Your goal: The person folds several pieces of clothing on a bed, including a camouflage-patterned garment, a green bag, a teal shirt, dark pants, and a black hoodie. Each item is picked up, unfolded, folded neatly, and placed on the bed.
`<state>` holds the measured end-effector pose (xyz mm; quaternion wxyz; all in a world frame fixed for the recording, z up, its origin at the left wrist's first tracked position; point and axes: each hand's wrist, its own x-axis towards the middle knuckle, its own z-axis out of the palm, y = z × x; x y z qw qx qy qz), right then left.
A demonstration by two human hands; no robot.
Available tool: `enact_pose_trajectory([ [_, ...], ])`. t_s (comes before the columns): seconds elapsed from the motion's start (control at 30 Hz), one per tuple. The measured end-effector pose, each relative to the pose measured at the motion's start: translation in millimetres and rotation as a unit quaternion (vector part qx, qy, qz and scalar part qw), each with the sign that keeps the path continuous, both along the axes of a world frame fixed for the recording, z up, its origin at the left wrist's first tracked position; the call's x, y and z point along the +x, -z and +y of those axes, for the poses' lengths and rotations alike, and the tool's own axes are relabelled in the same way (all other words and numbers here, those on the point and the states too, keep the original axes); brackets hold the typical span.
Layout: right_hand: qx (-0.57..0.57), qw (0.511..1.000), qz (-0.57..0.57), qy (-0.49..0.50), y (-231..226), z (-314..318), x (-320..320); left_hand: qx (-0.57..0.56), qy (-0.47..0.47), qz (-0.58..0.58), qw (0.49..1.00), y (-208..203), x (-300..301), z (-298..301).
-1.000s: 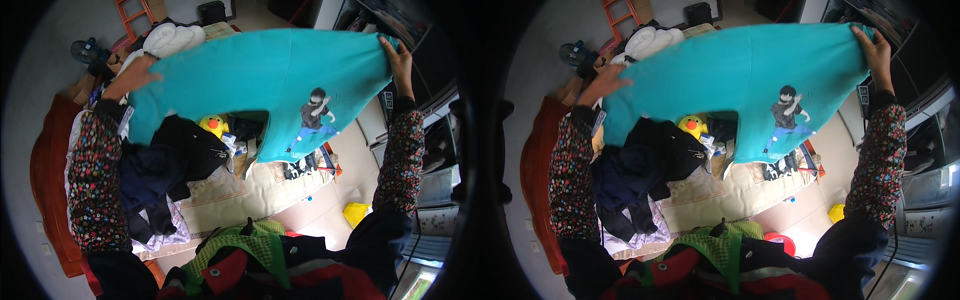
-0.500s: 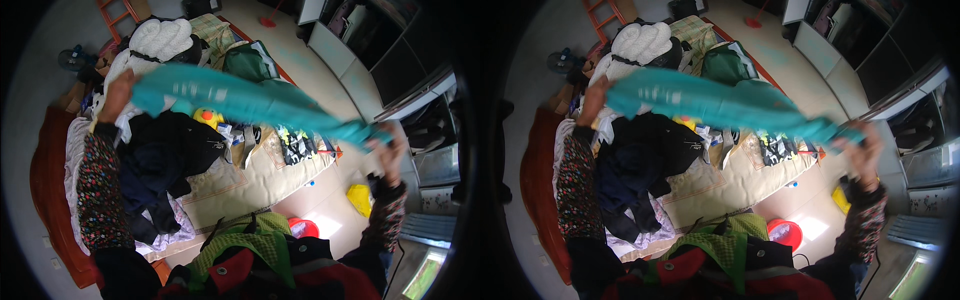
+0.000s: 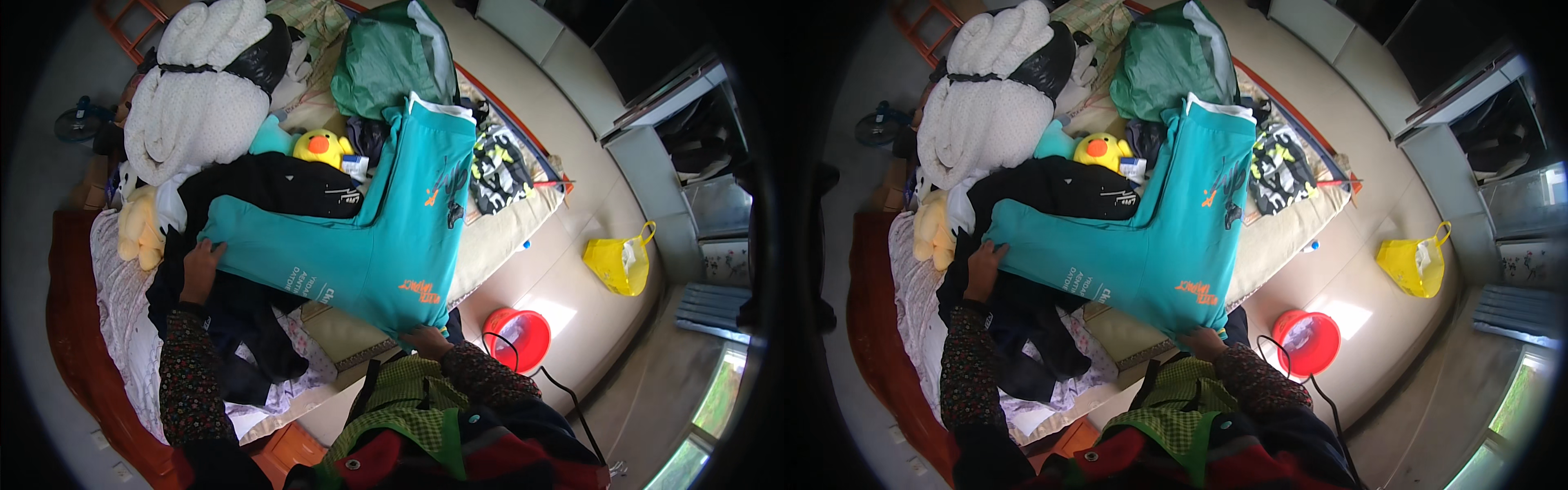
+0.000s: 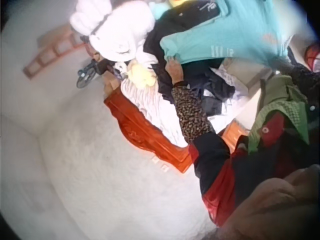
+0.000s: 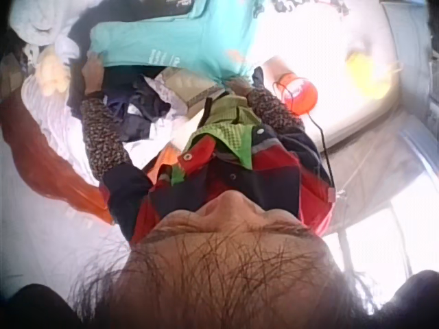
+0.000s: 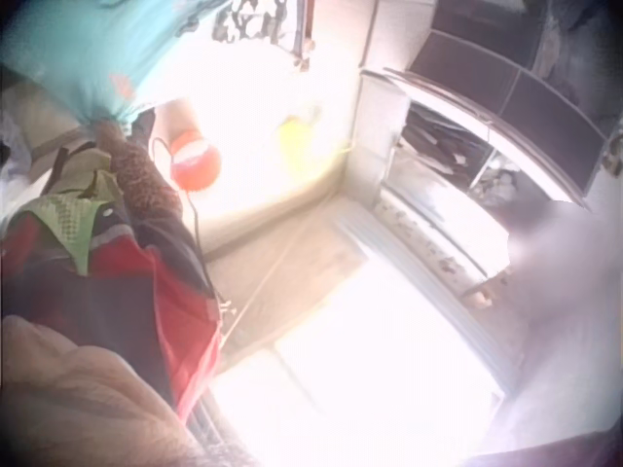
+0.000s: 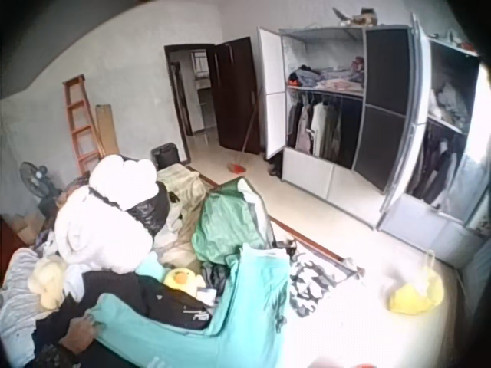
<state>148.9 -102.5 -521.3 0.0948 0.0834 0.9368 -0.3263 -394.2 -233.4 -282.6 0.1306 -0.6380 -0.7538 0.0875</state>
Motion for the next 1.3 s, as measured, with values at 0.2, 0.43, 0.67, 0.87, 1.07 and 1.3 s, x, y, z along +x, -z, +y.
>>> enact_pose_trajectory([
  [0.2, 0.010, 0.999, -0.012, -0.030, 18.0, -31.9, -22.6, 0.003, 0.021, 0.018, 1.000, -11.1, -6.7, -1.5],
  [0.43, -0.065, 0.997, -0.027, -0.043, 4.9, -11.7, -16.2, 0.016, -0.037, 0.021, 0.999, -9.6, -11.1, -7.3],
  [0.67, -0.296, 0.941, -0.113, 0.113, -24.2, 60.3, -15.8, 0.003, -0.277, -0.023, 0.960, -5.3, 8.5, -3.8],
  [0.87, -0.151, 0.937, 0.031, 0.314, -3.7, 172.7, -48.8, 0.296, -0.421, -0.544, 0.663, -3.4, 39.3, 16.6],
  [1.07, -0.100, 0.915, 0.186, 0.344, 2.3, 278.0, -123.6, 0.441, -0.310, -0.544, 0.643, 5.5, 71.2, 26.5],
  [1.3, -0.114, 0.868, 0.179, 0.448, -34.8, 381.7, -238.0, 0.432, -0.284, -0.407, 0.753, -14.0, 106.6, 38.1],
])
